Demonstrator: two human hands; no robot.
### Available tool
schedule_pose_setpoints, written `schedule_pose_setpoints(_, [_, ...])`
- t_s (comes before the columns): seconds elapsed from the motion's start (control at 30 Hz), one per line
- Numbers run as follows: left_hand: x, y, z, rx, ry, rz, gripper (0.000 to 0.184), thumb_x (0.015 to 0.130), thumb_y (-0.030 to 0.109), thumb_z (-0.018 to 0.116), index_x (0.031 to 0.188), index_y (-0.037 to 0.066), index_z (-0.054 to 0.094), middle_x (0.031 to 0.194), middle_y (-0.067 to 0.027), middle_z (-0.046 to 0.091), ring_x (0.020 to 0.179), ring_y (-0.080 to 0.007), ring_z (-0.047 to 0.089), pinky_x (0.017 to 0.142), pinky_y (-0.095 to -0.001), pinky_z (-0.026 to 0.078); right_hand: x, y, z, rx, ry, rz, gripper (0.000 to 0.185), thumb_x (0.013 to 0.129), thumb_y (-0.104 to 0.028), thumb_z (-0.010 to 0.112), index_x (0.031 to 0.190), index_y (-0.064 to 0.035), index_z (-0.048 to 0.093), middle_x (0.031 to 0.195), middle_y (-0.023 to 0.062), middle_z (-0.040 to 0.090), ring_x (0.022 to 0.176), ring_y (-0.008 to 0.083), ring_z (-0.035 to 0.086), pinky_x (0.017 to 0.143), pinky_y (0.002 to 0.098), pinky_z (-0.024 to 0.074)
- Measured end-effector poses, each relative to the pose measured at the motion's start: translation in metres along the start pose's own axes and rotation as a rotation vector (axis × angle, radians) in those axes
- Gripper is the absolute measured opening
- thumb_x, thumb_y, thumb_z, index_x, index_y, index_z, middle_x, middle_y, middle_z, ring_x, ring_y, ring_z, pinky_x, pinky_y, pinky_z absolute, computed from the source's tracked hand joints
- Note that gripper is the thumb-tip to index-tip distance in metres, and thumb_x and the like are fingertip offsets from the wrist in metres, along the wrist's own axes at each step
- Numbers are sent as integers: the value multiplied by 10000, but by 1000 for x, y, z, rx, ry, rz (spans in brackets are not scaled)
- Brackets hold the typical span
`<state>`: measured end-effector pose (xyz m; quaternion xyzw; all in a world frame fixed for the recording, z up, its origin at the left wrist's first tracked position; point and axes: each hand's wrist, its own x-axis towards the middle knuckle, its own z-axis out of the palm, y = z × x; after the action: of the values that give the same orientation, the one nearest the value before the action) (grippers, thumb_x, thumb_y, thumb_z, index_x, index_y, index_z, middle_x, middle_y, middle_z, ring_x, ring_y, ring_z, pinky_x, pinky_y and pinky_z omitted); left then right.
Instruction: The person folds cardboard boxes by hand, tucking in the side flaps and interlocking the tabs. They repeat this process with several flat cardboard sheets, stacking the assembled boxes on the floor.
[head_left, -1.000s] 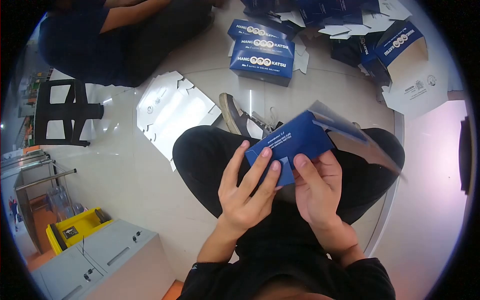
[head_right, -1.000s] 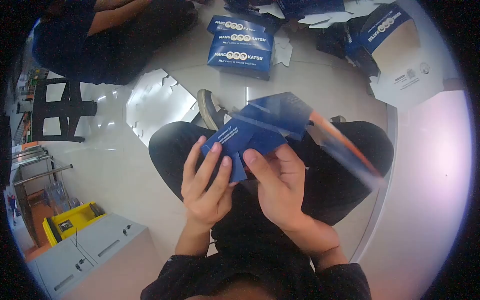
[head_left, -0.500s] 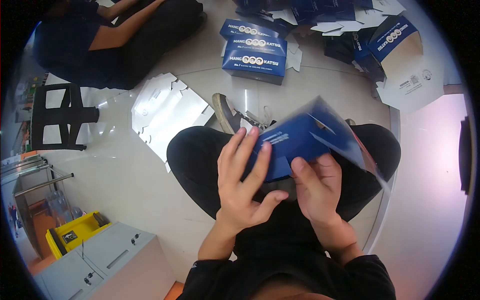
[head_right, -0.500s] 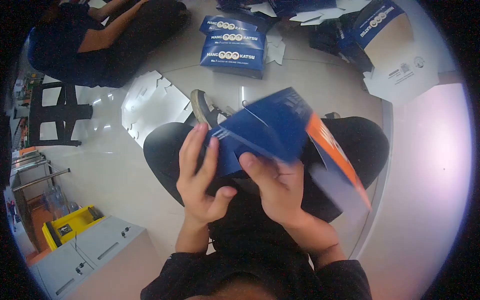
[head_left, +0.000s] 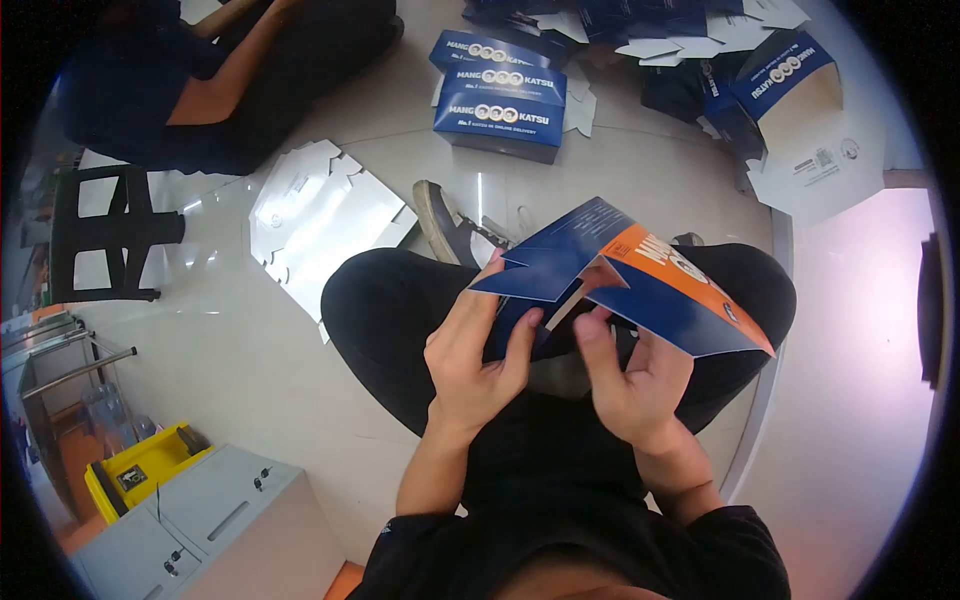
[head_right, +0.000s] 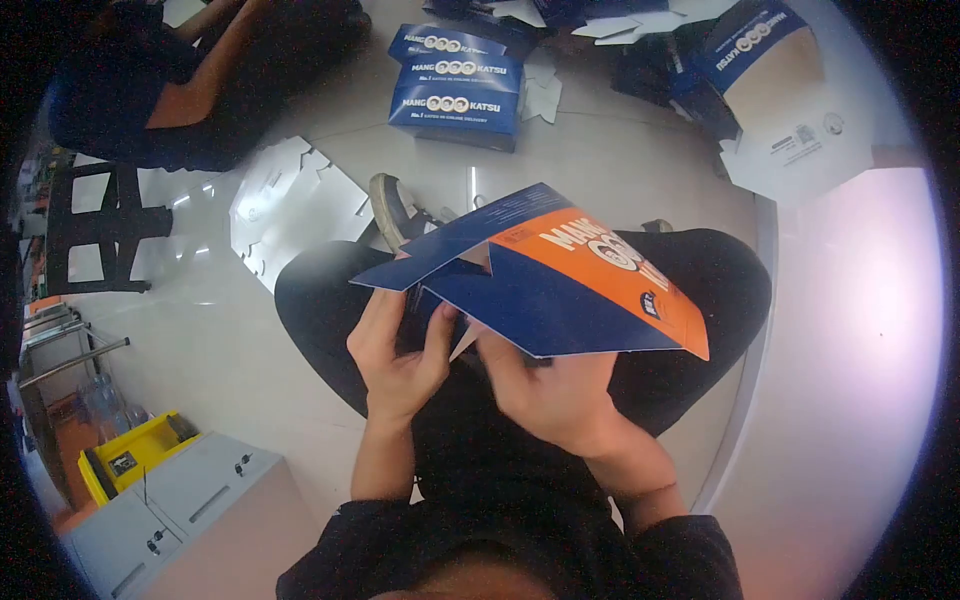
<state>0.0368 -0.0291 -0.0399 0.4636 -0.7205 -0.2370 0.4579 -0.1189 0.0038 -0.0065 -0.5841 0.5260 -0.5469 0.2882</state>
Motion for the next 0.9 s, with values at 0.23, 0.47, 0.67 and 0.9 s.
schedule_pose_setpoints(0.23, [-3, 5, -7, 33, -14, 37, 467, 748, -44, 726, 1196, -96, 604, 1172, -258, 650, 1025, -350, 687, 856, -346, 551, 19, -24, 0, 41, -171, -76, 305, 860, -68, 701, 1148, 13, 639, 889, 69, 621, 721, 124, 558, 654, 242, 434])
schedule_pose_setpoints(0.47, [7, 12, -24, -39, -95, 5, 510, 751, -28, 749, 1236, -80, 600, 1155, -248, 660, 1031, -323, 688, 865, -339, 549, 20, -10, -16, -243, -111, -28, 205, 799, 104, 658, 934, -41, 711, 746, 74, 639, 597, 164, 587, 599, 263, 458])
schedule_pose_setpoints(0.67, [6, 19, -16, -43, -85, -36, 515, 761, -27, 748, 1249, -80, 592, 1149, -247, 662, 1023, -316, 691, 863, -334, 546, 18, -29, -13, -530, -385, 40, 187, 874, 8, 610, 1042, -62, 652, 879, 66, 649, 790, 220, 634, 724, 293, 486])
schedule_pose_setpoints(0.9, [-13, 21, 0, -225, 55, -268, 491, 823, -38, 695, 1292, -85, 558, 1158, -236, 660, 1033, -244, 678, 882, -305, 522, 11, -21, -6, -355, -389, -81, 173, 865, -5, 630, 1025, -65, 656, 967, 51, 668, 856, 244, 637, 757, 310, 491])
